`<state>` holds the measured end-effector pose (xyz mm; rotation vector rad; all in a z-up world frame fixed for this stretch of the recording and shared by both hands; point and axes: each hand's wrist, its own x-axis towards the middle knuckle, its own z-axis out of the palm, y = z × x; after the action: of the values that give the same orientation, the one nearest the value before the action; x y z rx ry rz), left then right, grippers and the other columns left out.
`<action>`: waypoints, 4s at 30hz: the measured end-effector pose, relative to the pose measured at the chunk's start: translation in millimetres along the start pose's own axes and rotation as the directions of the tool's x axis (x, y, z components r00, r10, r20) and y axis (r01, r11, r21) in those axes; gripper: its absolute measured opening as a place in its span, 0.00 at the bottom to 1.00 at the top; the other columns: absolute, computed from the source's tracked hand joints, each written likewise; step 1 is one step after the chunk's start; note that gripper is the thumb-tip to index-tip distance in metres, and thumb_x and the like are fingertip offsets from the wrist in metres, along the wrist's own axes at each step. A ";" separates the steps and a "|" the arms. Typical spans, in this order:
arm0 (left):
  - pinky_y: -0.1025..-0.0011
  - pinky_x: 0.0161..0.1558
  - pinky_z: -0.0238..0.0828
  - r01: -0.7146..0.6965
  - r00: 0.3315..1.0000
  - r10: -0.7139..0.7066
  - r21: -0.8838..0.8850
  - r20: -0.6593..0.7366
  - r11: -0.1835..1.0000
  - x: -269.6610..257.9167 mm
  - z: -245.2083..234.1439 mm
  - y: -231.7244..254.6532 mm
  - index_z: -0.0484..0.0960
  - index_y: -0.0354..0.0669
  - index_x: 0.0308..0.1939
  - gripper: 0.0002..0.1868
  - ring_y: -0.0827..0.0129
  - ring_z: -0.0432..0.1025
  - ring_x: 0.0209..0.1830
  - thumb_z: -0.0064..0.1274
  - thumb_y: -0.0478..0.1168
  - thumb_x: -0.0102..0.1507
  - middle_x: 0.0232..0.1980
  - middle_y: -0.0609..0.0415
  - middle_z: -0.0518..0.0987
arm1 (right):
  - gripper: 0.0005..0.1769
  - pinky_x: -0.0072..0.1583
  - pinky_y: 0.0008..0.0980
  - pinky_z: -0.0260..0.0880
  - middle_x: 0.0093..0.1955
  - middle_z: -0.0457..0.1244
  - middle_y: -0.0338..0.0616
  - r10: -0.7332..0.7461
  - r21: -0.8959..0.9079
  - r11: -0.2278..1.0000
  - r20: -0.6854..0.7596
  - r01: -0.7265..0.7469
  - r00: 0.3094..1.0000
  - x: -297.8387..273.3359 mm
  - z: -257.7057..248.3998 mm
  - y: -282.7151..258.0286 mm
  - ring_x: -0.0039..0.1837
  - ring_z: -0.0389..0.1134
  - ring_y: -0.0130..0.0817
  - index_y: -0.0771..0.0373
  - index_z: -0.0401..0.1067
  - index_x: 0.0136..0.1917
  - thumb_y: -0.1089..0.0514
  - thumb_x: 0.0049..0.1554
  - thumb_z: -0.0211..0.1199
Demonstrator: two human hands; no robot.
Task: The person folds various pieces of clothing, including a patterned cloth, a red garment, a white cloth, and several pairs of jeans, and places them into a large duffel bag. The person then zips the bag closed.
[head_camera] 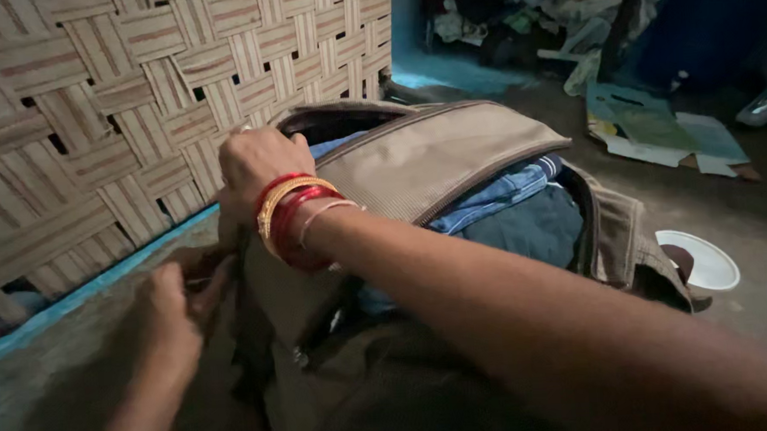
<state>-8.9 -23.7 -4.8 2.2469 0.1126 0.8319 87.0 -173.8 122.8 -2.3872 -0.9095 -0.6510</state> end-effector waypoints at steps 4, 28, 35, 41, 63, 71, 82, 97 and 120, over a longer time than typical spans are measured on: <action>0.67 0.44 0.75 0.064 0.985 -0.051 -0.076 0.162 0.995 23.8 -4.2 4.5 0.85 0.36 0.48 0.16 0.65 0.82 0.40 0.60 0.41 0.60 0.41 0.47 0.87 | 0.10 0.53 0.56 0.70 0.48 0.71 0.53 0.056 -0.036 0.998 0.075 -0.054 0.996 9.1 -1.1 6.0 0.54 0.71 0.55 0.59 0.80 0.38 0.56 0.41 0.68; 0.67 0.42 0.80 -0.007 0.952 -0.073 0.257 0.297 0.966 42.8 -31.1 21.9 0.85 0.38 0.42 0.19 0.68 0.83 0.37 0.71 0.45 0.52 0.38 0.51 0.85 | 0.24 0.56 0.36 0.75 0.53 0.71 0.54 0.684 0.070 0.728 -0.008 -0.682 0.729 68.2 -121.3 168.8 0.56 0.75 0.41 0.66 0.79 0.50 0.52 0.43 0.76; 0.62 0.48 0.78 -0.034 0.933 -0.094 0.343 0.349 0.939 82.6 -32.5 41.0 0.89 0.42 0.44 0.18 0.60 0.82 0.42 0.66 0.45 0.53 0.42 0.47 0.88 | 0.26 0.58 0.37 0.75 0.53 0.73 0.53 0.706 0.049 0.706 0.030 -0.707 0.708 58.5 -120.2 199.3 0.56 0.76 0.40 0.67 0.80 0.49 0.48 0.42 0.77; 0.53 0.50 0.74 -0.398 0.904 0.338 0.232 0.262 0.887 156.6 44.7 146.1 0.86 0.42 0.52 0.19 0.43 0.78 0.49 0.57 0.49 0.64 0.48 0.36 0.83 | 0.28 0.61 0.36 0.72 0.55 0.70 0.51 0.703 0.120 0.707 -0.002 -0.697 0.712 56.8 -106.4 222.1 0.59 0.73 0.44 0.60 0.79 0.52 0.46 0.41 0.78; 0.52 0.47 0.77 -0.366 0.929 0.258 0.541 0.266 0.757 144.6 140.5 219.2 0.85 0.30 0.41 0.06 0.40 0.78 0.47 0.56 0.27 0.61 0.45 0.33 0.82 | 0.17 0.60 0.41 0.74 0.51 0.71 0.58 0.607 0.168 0.789 -0.057 -0.592 0.793 45.4 -110.0 237.4 0.57 0.73 0.52 0.63 0.80 0.45 0.53 0.44 0.67; 0.55 0.46 0.76 -0.314 0.940 0.248 0.317 0.232 0.895 156.9 137.7 209.5 0.88 0.37 0.38 0.07 0.47 0.79 0.42 0.64 0.36 0.58 0.40 0.38 0.84 | 0.26 0.62 0.40 0.72 0.59 0.69 0.56 0.629 0.130 0.771 -0.006 -0.623 0.777 48.1 -123.0 236.2 0.62 0.71 0.49 0.61 0.76 0.55 0.52 0.43 0.69; 0.63 0.45 0.77 -0.208 0.974 0.189 0.163 0.124 0.964 181.3 144.0 164.4 0.89 0.41 0.38 0.12 0.57 0.81 0.39 0.70 0.40 0.54 0.38 0.44 0.85 | 0.26 0.53 0.40 0.76 0.48 0.73 0.57 0.618 0.321 0.713 0.133 -0.624 0.775 61.6 -98.9 208.7 0.54 0.78 0.44 0.69 0.77 0.49 0.51 0.40 0.71; 0.64 0.43 0.77 -0.295 0.917 0.217 0.204 0.334 0.934 198.4 132.3 184.4 0.90 0.41 0.38 0.14 0.63 0.81 0.34 0.71 0.44 0.54 0.35 0.47 0.86 | 0.22 0.57 0.42 0.73 0.55 0.70 0.52 0.569 -0.241 0.819 0.224 -0.521 0.791 85.5 -96.3 272.9 0.58 0.73 0.47 0.62 0.76 0.55 0.52 0.49 0.72; 0.63 0.46 0.78 -0.262 0.867 0.093 0.290 0.490 0.920 208.6 136.6 180.7 0.89 0.40 0.41 0.14 0.62 0.83 0.40 0.69 0.39 0.53 0.40 0.46 0.88 | 0.07 0.38 0.28 0.61 0.38 0.65 0.40 0.774 0.120 0.503 0.380 -0.856 0.507 -174.7 -214.6 436.8 0.35 0.62 0.27 0.52 0.77 0.51 0.55 0.58 0.64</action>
<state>208.1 -173.9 153.8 2.7680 -0.1995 0.3500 225.3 -668.4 61.8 -2.2794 0.1550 0.2171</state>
